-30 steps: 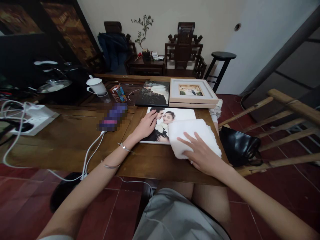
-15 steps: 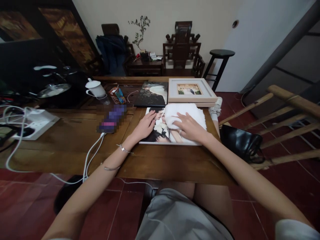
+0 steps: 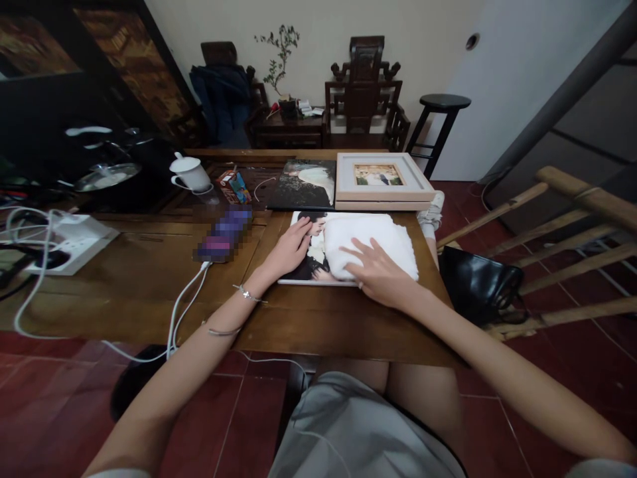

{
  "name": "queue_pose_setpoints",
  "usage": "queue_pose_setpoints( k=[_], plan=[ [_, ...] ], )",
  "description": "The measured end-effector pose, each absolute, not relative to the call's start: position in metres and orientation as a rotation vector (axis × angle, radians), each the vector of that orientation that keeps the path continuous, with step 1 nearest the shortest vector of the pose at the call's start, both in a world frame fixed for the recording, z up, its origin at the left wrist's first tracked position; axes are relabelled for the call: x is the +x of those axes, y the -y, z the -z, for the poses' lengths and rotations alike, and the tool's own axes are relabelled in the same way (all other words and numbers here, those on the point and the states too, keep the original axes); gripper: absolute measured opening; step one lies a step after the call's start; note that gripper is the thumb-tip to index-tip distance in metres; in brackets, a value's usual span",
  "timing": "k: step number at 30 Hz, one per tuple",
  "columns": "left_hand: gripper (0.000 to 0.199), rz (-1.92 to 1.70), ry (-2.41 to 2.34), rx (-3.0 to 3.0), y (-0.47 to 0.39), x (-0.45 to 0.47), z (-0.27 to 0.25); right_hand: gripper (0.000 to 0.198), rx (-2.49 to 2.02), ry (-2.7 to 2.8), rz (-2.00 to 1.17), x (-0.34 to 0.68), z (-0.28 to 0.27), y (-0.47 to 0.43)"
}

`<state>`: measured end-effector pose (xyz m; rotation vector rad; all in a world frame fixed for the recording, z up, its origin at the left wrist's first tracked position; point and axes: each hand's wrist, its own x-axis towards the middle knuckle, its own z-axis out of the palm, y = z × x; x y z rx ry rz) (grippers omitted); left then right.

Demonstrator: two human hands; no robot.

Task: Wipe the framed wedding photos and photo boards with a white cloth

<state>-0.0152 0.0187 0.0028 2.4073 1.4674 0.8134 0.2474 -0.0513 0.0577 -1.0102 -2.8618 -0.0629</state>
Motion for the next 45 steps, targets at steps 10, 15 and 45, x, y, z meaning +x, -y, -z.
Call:
queue_pose_setpoints(
  k=[10, 15, 45],
  plan=[
    [0.048, -0.812, -1.479, 2.405, -0.017, -0.015, -0.005, 0.039, -0.889, 2.934, -0.029, 0.242, -0.055, 0.109],
    [0.048, -0.796, -1.476, 2.399, -0.018, -0.016, -0.005, 0.047, -0.959, 2.895, -0.052, 0.236, -0.069, 0.053],
    [0.042, -0.968, -1.454, 2.308, -0.013, -0.018, -0.008, 0.043, -0.874, 2.936, -0.196, 0.254, -0.068, 0.110]
  ],
)
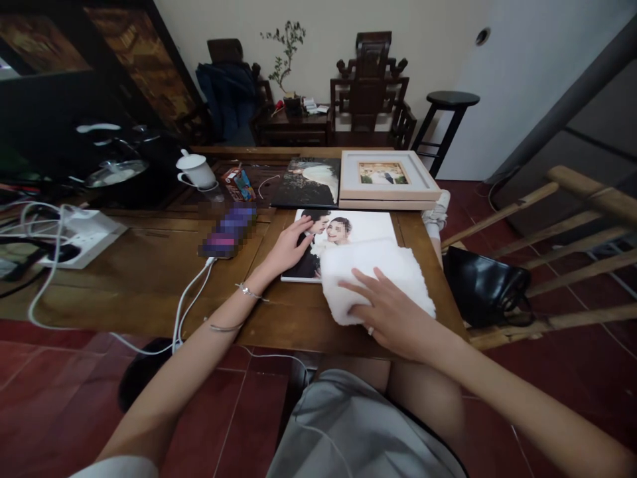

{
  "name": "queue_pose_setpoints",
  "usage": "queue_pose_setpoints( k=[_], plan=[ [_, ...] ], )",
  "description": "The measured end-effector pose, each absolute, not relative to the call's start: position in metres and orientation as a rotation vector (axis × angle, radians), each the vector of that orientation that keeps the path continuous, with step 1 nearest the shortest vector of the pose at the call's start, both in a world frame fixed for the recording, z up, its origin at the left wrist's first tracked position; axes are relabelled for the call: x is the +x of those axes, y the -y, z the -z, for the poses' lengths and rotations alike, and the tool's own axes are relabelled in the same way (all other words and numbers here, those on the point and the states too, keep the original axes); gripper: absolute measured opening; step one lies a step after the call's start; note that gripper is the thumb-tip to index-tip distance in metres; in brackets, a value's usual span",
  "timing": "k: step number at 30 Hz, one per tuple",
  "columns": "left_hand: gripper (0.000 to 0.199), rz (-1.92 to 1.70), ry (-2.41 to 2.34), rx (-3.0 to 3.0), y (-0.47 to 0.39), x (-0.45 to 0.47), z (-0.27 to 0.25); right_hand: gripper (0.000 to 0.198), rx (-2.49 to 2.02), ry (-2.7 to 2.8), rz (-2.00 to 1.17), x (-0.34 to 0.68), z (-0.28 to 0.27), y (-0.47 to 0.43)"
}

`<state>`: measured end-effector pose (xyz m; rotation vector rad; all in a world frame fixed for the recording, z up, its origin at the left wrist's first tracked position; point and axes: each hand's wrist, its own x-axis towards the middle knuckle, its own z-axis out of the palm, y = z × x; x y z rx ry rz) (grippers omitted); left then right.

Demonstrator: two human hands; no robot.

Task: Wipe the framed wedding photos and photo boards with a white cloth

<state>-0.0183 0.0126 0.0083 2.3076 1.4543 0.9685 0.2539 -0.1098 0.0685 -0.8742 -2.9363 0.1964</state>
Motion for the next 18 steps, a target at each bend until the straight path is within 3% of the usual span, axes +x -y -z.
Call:
queue_pose_setpoints(
  k=[10, 18],
  plan=[
    [0.041, -1.005, -1.446, 2.330, -0.012, -0.020, -0.010, 0.042, -1.368, 2.723, -0.172, 0.273, -0.070, 0.040],
    [0.033, -1.083, -1.560, 2.300, 0.002, -0.013, -0.017, 0.046, -1.481, 2.716, -0.190, 0.268, -0.068, 0.036]
  ],
)
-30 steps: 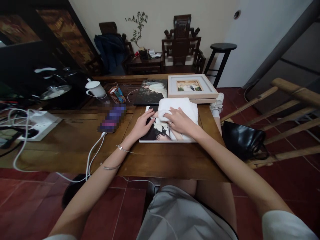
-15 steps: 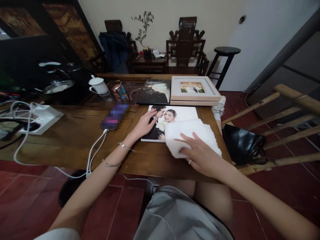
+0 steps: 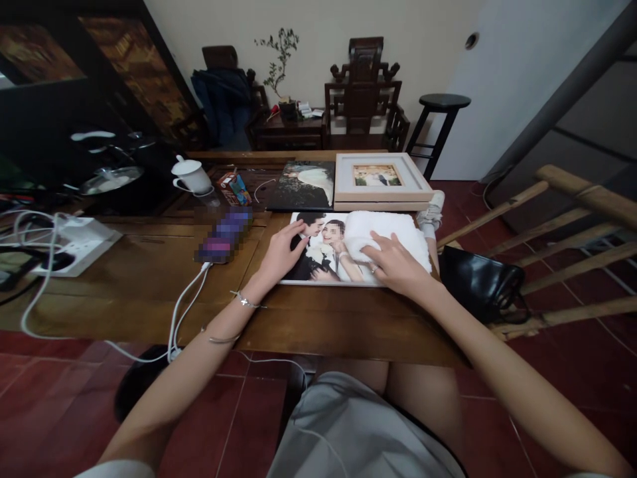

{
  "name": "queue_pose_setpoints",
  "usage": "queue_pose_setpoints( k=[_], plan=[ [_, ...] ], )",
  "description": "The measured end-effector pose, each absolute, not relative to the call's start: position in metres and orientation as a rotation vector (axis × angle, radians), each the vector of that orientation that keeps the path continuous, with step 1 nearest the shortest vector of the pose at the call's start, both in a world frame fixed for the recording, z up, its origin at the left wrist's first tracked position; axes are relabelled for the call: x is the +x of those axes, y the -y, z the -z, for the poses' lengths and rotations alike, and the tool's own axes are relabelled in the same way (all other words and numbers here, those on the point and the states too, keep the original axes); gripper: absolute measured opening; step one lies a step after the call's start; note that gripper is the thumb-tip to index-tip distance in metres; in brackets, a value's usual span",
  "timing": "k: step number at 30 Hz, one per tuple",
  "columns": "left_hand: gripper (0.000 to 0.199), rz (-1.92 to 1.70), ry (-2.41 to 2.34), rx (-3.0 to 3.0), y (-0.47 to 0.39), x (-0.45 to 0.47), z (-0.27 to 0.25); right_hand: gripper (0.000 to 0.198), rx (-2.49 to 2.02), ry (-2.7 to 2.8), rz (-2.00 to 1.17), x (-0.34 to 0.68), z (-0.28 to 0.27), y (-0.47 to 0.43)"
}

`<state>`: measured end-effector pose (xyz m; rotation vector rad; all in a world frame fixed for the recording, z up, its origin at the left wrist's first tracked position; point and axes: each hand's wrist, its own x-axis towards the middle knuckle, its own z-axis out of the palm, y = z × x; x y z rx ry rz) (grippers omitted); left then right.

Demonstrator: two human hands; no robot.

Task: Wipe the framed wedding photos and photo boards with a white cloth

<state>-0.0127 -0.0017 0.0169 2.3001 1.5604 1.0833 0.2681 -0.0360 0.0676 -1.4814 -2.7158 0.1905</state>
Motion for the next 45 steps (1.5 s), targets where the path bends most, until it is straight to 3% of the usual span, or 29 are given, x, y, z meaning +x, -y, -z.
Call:
queue_pose_setpoints(
  k=[16, 27, 45],
  plan=[
    [0.048, -1.033, -1.366, 2.225, 0.009, -0.021, -0.012, 0.045, -1.409, 2.738, -0.056, 0.268, -0.061, 0.041],
    [0.052, -0.941, -1.451, 2.237, 0.005, -0.018, -0.010, 0.044, -0.866, 2.929, -0.136, 0.258, -0.064, 0.112],
    [0.046, -0.988, -1.425, 2.196, 0.007, -0.017, -0.013, 0.040, -1.262, 2.705, -0.063, 0.254, -0.070, -0.005]
  ],
)
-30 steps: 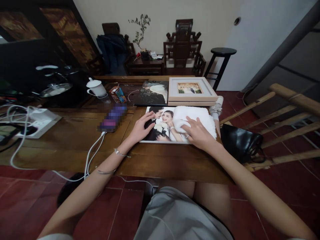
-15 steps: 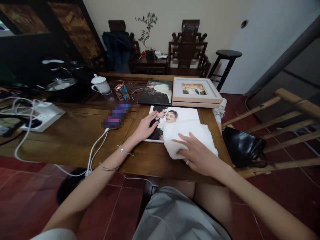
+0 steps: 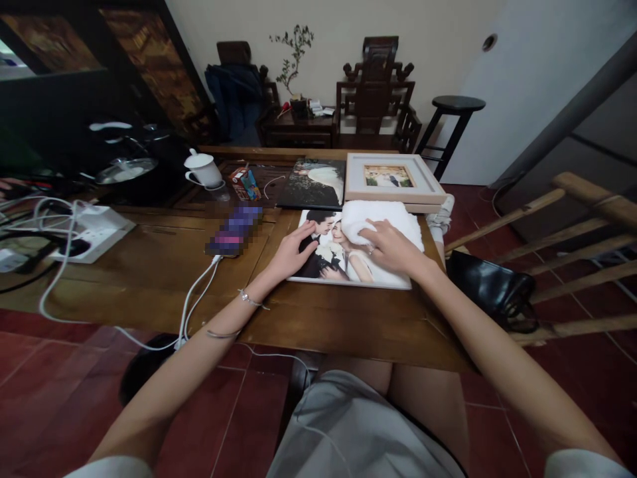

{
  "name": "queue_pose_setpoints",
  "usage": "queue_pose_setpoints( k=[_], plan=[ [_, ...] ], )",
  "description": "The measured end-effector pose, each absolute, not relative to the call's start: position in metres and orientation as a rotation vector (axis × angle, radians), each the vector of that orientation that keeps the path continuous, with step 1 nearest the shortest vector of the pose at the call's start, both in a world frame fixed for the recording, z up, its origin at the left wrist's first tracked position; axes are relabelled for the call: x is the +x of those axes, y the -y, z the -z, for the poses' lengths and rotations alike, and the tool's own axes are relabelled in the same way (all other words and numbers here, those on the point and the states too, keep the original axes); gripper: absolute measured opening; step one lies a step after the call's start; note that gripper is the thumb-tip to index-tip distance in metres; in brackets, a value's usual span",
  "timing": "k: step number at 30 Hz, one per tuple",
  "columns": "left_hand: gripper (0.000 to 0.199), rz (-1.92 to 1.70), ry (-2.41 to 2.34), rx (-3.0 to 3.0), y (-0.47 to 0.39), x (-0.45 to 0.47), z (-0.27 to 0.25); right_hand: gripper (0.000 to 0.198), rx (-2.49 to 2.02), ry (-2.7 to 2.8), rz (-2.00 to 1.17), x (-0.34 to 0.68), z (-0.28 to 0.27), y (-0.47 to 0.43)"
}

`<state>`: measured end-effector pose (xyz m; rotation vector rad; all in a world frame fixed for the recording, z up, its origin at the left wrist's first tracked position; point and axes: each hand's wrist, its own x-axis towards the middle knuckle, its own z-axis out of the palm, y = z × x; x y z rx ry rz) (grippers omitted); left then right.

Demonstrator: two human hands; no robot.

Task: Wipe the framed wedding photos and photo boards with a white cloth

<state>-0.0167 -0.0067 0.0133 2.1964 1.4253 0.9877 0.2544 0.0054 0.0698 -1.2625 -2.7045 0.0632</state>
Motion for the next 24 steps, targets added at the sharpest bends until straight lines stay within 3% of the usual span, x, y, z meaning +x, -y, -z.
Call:
queue_pose_setpoints(
  k=[10, 19, 24],
  plan=[
    [0.044, -1.059, -1.389, 2.156, 0.007, -0.017, -0.013, 0.039, -1.280, 2.748, -0.101, 0.249, -0.066, 0.014],
    [0.047, -0.945, -1.402, 2.232, 0.004, -0.016, -0.007, 0.045, -0.926, 2.931, -0.180, 0.248, -0.067, 0.103],
    [0.045, -0.952, -1.398, 2.258, 0.004, -0.017, -0.008, 0.046, -0.897, 2.935, -0.206, 0.241, -0.071, 0.092]
  ],
)
